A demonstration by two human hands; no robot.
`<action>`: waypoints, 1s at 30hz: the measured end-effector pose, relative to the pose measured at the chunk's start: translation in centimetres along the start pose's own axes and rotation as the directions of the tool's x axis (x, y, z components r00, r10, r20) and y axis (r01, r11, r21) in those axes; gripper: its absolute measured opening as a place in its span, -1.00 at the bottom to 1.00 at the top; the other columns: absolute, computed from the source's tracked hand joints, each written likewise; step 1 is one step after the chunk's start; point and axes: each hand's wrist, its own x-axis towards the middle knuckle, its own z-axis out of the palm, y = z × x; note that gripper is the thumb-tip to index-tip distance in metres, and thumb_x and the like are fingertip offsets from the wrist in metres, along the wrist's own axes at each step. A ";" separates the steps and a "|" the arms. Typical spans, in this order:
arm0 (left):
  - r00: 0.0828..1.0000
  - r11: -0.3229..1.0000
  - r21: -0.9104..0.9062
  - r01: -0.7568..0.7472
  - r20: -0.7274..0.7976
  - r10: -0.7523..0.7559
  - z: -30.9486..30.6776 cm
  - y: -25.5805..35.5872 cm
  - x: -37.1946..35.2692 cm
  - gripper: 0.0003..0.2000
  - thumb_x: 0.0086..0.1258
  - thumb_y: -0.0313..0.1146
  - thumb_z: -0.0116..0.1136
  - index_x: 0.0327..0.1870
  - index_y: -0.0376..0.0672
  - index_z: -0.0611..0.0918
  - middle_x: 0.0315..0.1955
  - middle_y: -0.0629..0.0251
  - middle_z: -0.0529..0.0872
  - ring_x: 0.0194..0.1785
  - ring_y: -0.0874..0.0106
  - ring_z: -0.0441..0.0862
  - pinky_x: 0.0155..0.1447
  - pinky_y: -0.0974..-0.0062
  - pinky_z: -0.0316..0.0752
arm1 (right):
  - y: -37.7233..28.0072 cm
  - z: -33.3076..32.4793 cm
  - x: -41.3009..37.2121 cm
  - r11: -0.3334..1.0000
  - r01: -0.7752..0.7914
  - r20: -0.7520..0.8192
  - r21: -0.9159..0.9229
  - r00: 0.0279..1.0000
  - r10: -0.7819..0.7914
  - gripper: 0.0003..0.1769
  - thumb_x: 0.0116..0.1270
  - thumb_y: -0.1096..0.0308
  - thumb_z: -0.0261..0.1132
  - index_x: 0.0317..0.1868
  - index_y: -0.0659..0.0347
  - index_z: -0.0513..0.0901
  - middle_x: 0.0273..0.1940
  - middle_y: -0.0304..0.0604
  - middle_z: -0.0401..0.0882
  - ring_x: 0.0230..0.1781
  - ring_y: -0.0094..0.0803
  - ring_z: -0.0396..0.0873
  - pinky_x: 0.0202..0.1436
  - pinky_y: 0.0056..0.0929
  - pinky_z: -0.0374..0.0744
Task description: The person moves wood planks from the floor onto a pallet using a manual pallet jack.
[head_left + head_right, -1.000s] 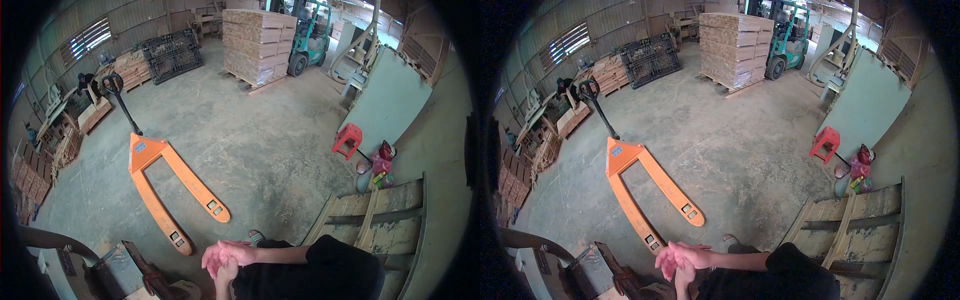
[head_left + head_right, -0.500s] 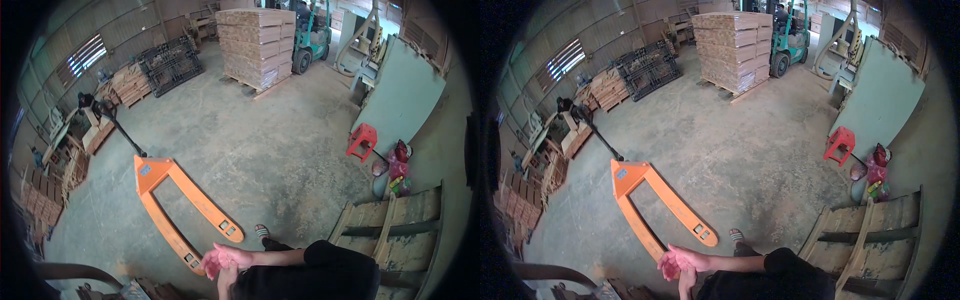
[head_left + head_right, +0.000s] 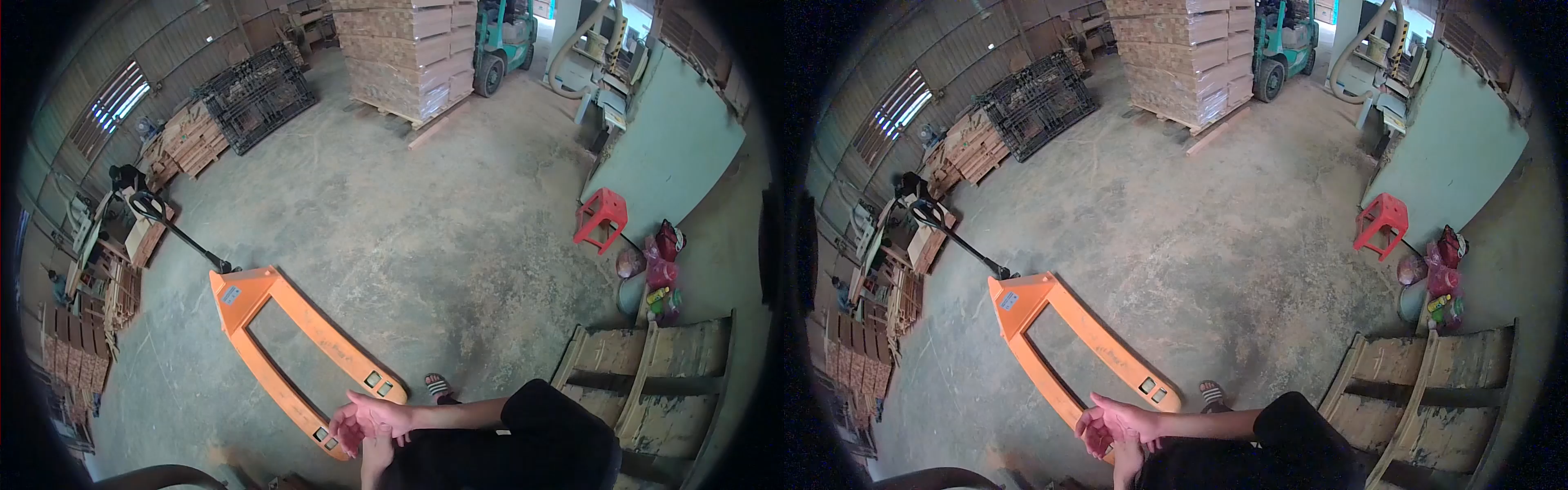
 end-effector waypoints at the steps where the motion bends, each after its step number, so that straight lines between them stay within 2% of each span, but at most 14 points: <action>1: 1.000 0.999 0.043 -0.014 -0.010 0.014 -0.9 0.0 0.7 -0.46 0.67 0.04 -0.23 -0.16 -0.35 0.58 -0.49 0.20 0.64 -0.38 0.36 0.59 -0.27 0.37 0.45 | -0.1 -0.6 1.0 1.000 0.004 -0.012 0.020 1.000 -0.004 -0.08 0.54 -0.41 -0.39 0.10 0.32 0.53 -0.20 -0.07 0.65 -0.15 -0.26 0.63 0.03 -0.26 0.56; 4: 0.999 0.993 0.117 0.033 0.008 -0.034 -4.8 0.3 2.2 -0.47 0.66 0.03 -0.22 -0.15 -0.37 0.57 -0.47 0.16 0.65 -0.36 0.31 0.61 -0.25 0.32 0.46 | 0.3 -2.2 4.6 0.998 -0.007 -0.069 0.070 0.998 0.012 -0.08 0.55 -0.40 -0.38 0.11 0.33 0.53 -0.20 -0.06 0.64 -0.18 -0.26 0.63 -0.01 -0.26 0.57; 7: 0.998 0.995 0.092 0.046 0.046 -0.050 -9.8 -0.7 3.7 -0.46 0.65 0.03 -0.19 -0.14 -0.39 0.59 -0.42 0.11 0.69 -0.30 0.27 0.66 -0.20 0.28 0.49 | 1.2 -3.1 9.7 1.000 -0.019 -0.122 -0.012 0.992 0.017 -0.08 0.55 -0.40 -0.39 0.12 0.33 0.53 -0.22 -0.06 0.64 -0.20 -0.25 0.63 -0.03 -0.26 0.58; 8: 0.998 0.996 0.077 0.033 0.059 -0.038 -11.8 -1.3 4.2 -0.46 0.65 0.03 -0.18 -0.14 -0.39 0.59 -0.40 0.10 0.70 -0.28 0.25 0.67 -0.18 0.27 0.50 | 1.6 -3.6 11.4 1.000 -0.021 -0.128 -0.018 0.992 0.018 -0.08 0.55 -0.40 -0.39 0.12 0.32 0.53 -0.22 -0.05 0.64 -0.20 -0.24 0.63 -0.03 -0.26 0.58; 11: 0.990 0.980 0.158 -0.119 -0.055 0.129 -18.3 -3.3 5.6 -0.46 0.64 0.02 -0.16 -0.17 -0.39 0.62 -0.39 0.09 0.72 -0.25 0.21 0.69 -0.17 0.23 0.52 | 3.4 -4.1 18.5 0.999 0.040 -0.149 -0.023 0.988 -0.043 -0.09 0.55 -0.40 -0.41 0.13 0.30 0.53 -0.22 -0.04 0.64 -0.21 -0.23 0.63 -0.03 -0.26 0.58; 12: 0.998 0.990 0.126 -0.057 -0.019 0.060 -20.8 -2.9 5.8 -0.43 0.61 0.09 -0.15 -0.09 -0.35 0.67 -0.31 -0.09 0.76 -0.10 0.07 0.73 -0.02 0.17 0.55 | 3.8 -3.9 20.8 0.997 0.076 -0.181 -0.026 0.980 -0.079 -0.09 0.55 -0.40 -0.41 0.13 0.29 0.53 -0.22 -0.03 0.64 -0.21 -0.22 0.63 -0.03 -0.26 0.58; 15: 0.986 0.998 0.054 -0.012 0.164 0.003 -28.1 -4.7 7.3 -0.44 0.60 0.09 -0.13 -0.09 -0.35 0.67 -0.30 -0.06 0.76 -0.10 0.07 0.73 -0.02 0.18 0.55 | 5.1 -3.9 27.0 0.989 0.135 -0.227 -0.067 0.963 -0.147 -0.09 0.55 -0.39 -0.44 0.14 0.28 0.52 -0.23 0.01 0.64 -0.23 -0.20 0.63 -0.04 -0.24 0.58; 18: 0.982 0.995 0.104 -0.013 0.188 -0.007 -33.0 -3.2 7.9 -0.42 0.60 0.12 -0.15 -0.13 -0.33 0.69 -0.29 -0.02 0.77 -0.08 0.09 0.72 0.02 0.18 0.55 | 5.9 -4.3 31.4 0.987 0.139 -0.267 -0.075 0.951 -0.154 -0.09 0.56 -0.38 -0.44 0.15 0.29 0.52 -0.22 0.02 0.63 -0.23 -0.19 0.62 -0.05 -0.24 0.58; 21: 0.995 0.988 0.146 -0.050 0.096 0.036 -35.6 -3.3 8.6 -0.31 0.58 0.16 -0.21 -0.28 -0.46 0.64 -0.55 -0.04 0.67 -0.39 0.08 0.69 -0.28 0.09 0.47 | 6.0 -4.9 34.8 0.988 0.127 -0.293 -0.085 0.945 -0.147 -0.09 0.56 -0.38 -0.43 0.15 0.29 0.52 -0.22 0.02 0.62 -0.22 -0.21 0.61 -0.06 -0.24 0.57; 22: 0.993 0.993 0.114 -0.037 0.115 0.024 -36.7 -2.5 9.0 -0.30 0.57 0.18 -0.21 -0.27 -0.45 0.66 -0.54 -0.09 0.67 -0.33 0.09 0.71 -0.20 0.10 0.50 | 5.8 -5.3 35.7 0.988 0.121 -0.285 -0.092 0.948 -0.142 -0.10 0.56 -0.38 -0.42 0.15 0.29 0.51 -0.22 0.01 0.61 -0.22 -0.21 0.60 -0.06 -0.24 0.57; 25: 0.984 0.996 0.079 -0.040 0.177 0.026 -39.5 -4.2 11.5 -0.37 0.59 0.15 -0.14 -0.17 -0.36 0.70 -0.29 -0.02 0.77 -0.02 0.06 0.71 0.13 0.18 0.52 | 5.5 -7.7 38.8 0.994 0.095 -0.315 -0.060 0.943 -0.110 -0.12 0.56 -0.38 -0.39 0.15 0.28 0.51 -0.21 0.00 0.61 -0.21 -0.23 0.59 -0.07 -0.26 0.56; 28: 0.997 0.996 0.086 0.009 0.073 -0.015 -41.9 -4.7 13.2 -0.36 0.59 0.15 -0.16 -0.12 -0.39 0.70 -0.29 -0.11 0.77 -0.02 0.00 0.71 0.12 0.16 0.52 | 5.0 -9.4 42.3 0.999 0.040 -0.347 -0.016 0.937 -0.043 -0.15 0.57 -0.37 -0.37 0.15 0.27 0.51 -0.20 -0.03 0.59 -0.21 -0.25 0.58 -0.06 -0.27 0.55; 30: 0.999 0.996 0.076 -0.049 0.024 0.047 -43.3 -7.3 15.7 -0.36 0.59 0.15 -0.17 -0.08 -0.39 0.69 -0.30 -0.14 0.76 -0.03 -0.05 0.71 0.12 0.15 0.52 | 3.9 -10.9 44.7 1.000 0.001 -0.300 -0.004 0.954 -0.002 -0.17 0.58 -0.35 -0.35 0.15 0.25 0.51 -0.19 -0.07 0.58 -0.19 -0.27 0.58 -0.05 -0.28 0.54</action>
